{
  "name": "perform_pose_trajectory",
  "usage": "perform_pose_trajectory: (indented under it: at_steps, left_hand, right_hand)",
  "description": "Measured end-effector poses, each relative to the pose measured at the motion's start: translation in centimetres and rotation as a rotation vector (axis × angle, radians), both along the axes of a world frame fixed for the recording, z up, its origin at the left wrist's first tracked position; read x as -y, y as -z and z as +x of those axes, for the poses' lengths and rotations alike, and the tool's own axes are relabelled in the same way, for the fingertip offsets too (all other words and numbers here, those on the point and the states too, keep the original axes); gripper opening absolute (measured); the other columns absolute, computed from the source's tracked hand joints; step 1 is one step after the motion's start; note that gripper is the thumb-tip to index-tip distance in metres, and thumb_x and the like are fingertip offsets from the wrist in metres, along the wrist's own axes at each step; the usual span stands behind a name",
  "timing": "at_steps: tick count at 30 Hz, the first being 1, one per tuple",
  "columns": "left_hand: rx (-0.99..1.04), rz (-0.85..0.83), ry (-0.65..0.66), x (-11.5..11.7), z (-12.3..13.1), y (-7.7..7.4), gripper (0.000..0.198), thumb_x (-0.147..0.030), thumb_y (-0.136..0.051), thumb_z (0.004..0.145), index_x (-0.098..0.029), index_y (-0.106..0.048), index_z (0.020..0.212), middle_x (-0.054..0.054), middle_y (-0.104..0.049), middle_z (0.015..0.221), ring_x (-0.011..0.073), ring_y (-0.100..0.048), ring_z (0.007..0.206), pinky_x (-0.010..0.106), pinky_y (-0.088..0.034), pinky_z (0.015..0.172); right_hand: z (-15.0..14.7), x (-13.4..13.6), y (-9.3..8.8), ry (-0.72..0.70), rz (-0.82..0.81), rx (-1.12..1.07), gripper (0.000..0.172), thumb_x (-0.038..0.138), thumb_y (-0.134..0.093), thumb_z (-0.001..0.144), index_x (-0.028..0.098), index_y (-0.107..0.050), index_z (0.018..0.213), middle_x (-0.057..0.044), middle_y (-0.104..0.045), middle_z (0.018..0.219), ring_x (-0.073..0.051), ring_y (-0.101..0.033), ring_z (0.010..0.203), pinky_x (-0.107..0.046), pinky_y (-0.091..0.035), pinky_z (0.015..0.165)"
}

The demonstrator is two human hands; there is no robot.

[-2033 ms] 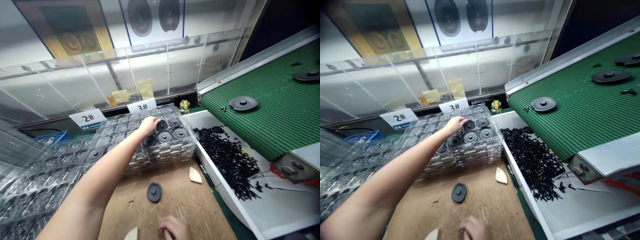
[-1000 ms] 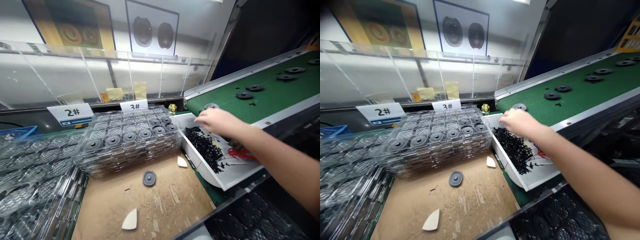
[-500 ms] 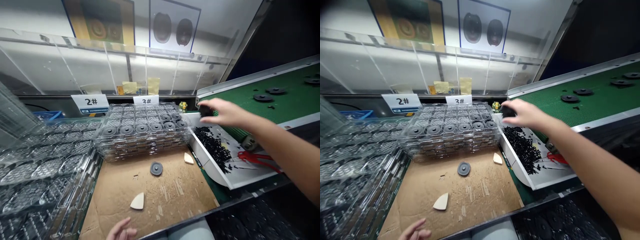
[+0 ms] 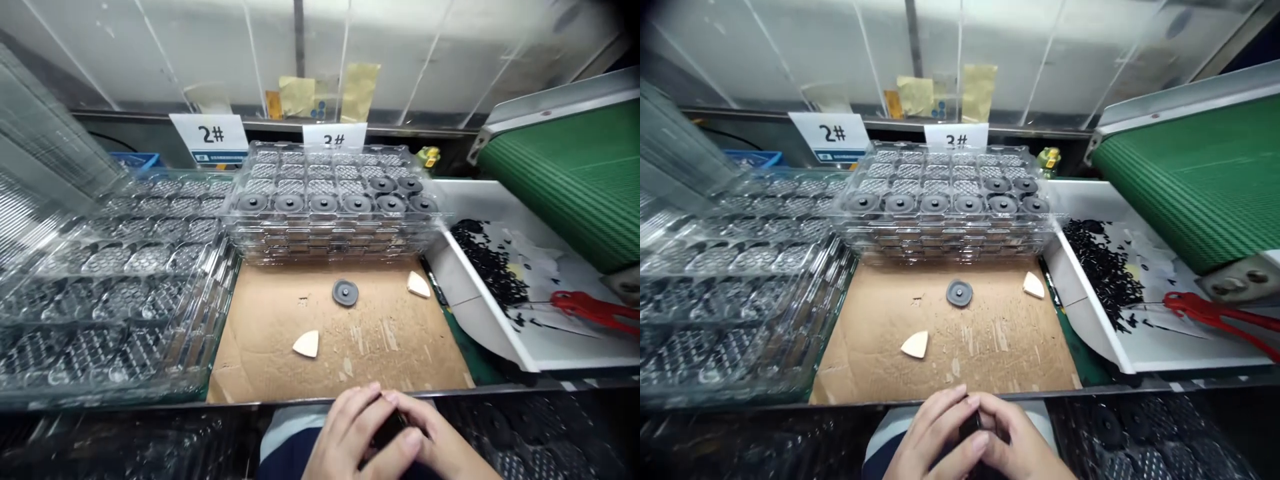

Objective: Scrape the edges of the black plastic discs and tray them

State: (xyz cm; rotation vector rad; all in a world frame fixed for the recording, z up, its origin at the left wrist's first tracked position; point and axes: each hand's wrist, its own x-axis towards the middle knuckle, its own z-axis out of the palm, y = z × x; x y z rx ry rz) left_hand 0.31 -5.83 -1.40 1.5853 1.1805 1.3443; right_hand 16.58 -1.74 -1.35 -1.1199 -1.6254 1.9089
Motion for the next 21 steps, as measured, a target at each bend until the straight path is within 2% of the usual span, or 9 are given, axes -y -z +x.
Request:
perform_pose_trajectory:
  at_steps: [3, 5, 7, 10, 12, 14, 16, 19, 21]
  left_hand:
    - [-0.005, 0.025, 0.106, 0.3, -1.7, 1.6, 0.057, -0.014, -0.062, 0.078, -0.037, -0.049, 0.129, 0.009, -0.061, 0.128, 0.0294, -0.053, 0.122, 0.047, -0.040, 0.101]
    - [0.068, -0.073, 0.124, 0.4, -3.0, 2.0, 0.067, -0.013, -0.070, 0.071, -0.035, -0.048, 0.131, 0.009, -0.060, 0.129, 0.0289, -0.056, 0.118, 0.042, -0.044, 0.100]
    - [0.251, -0.273, -0.002, 0.3, -4.3, 1.9, 0.072, -0.015, -0.078, 0.062, -0.039, -0.053, 0.125, 0.005, -0.063, 0.126, 0.0263, -0.058, 0.116, 0.035, -0.045, 0.100]
    - [0.727, -0.594, -0.235, -0.1, -6.6, 1.2, 0.063, -0.032, -0.081, 0.059, -0.038, -0.059, 0.118, 0.004, -0.064, 0.124, 0.0260, -0.060, 0.113, 0.034, -0.048, 0.096]
    - [1.022, -0.674, -0.262, -0.3, -8.4, 0.9, 0.056, -0.039, -0.078, 0.061, -0.033, -0.061, 0.114, 0.005, -0.065, 0.122, 0.0269, -0.063, 0.109, 0.034, -0.051, 0.092]
    - [1.210, -0.687, -0.258, -0.4, -10.0, 0.8, 0.049, -0.040, -0.078, 0.061, -0.030, -0.066, 0.108, 0.004, -0.069, 0.116, 0.0257, -0.064, 0.106, 0.032, -0.052, 0.091]
    - [1.307, -0.681, -0.247, -0.4, -11.2, 0.9, 0.044, -0.038, -0.078, 0.061, -0.030, -0.069, 0.103, 0.002, -0.072, 0.108, 0.0239, -0.065, 0.105, 0.029, -0.052, 0.091]
    - [1.337, -0.675, -0.241, -0.4, -12.0, 0.9, 0.045, -0.037, -0.078, 0.061, -0.029, -0.069, 0.104, 0.003, -0.072, 0.107, 0.0237, -0.066, 0.102, 0.029, -0.053, 0.090]
    - [1.332, -0.670, -0.233, -0.5, -12.0, 0.9, 0.048, -0.036, -0.079, 0.061, -0.027, -0.068, 0.107, 0.006, -0.071, 0.111, 0.0244, -0.066, 0.102, 0.030, -0.053, 0.089]
  right_hand:
    - [-1.3, 0.1, -0.1, -0.039, 0.078, 0.057, 0.075, 0.078, -0.037, 0.075, 0.025, -0.058, 0.123, -0.009, -0.071, 0.092, -0.027, -0.067, 0.088, -0.033, -0.055, 0.071]
    - [-2.5, -0.8, -0.5, -0.082, 0.219, 0.117, 0.074, 0.076, -0.029, 0.079, 0.023, -0.061, 0.119, -0.007, -0.071, 0.081, -0.022, -0.068, 0.074, -0.029, -0.055, 0.065]
    - [-4.0, -2.3, -0.4, -0.095, 0.432, 0.268, 0.066, 0.067, -0.022, 0.088, 0.024, -0.063, 0.115, -0.005, -0.070, 0.078, -0.018, -0.067, 0.070, -0.026, -0.054, 0.064]
    - [-6.4, -4.5, 1.6, -0.048, 0.675, 0.492, 0.045, 0.050, -0.033, 0.094, 0.024, -0.060, 0.120, -0.011, -0.067, 0.105, -0.023, -0.063, 0.090, -0.038, -0.053, 0.079]
    - [-8.0, -5.6, 3.8, -0.037, 0.730, 0.535, 0.037, 0.040, -0.047, 0.090, 0.023, -0.059, 0.121, -0.016, -0.059, 0.119, -0.031, -0.057, 0.102, -0.049, -0.047, 0.086]
    - [-9.4, -6.4, 5.8, -0.039, 0.776, 0.548, 0.032, 0.027, -0.048, 0.089, 0.023, -0.061, 0.117, -0.016, -0.057, 0.118, -0.031, -0.054, 0.103, -0.052, -0.045, 0.086]
    - [-10.5, -7.2, 6.9, -0.023, 0.805, 0.547, 0.031, 0.018, -0.042, 0.089, 0.021, -0.063, 0.112, -0.015, -0.058, 0.113, -0.029, -0.054, 0.102, -0.050, -0.045, 0.087]
    - [-11.4, -7.7, 6.8, -0.017, 0.811, 0.516, 0.026, 0.020, -0.041, 0.091, 0.019, -0.064, 0.102, -0.013, -0.060, 0.101, -0.027, -0.057, 0.095, -0.045, -0.047, 0.083]
    - [-11.8, -7.0, 6.0, -0.038, 0.798, 0.468, 0.025, 0.024, -0.042, 0.092, 0.019, -0.062, 0.107, -0.011, -0.062, 0.095, -0.024, -0.059, 0.090, -0.040, -0.048, 0.080]
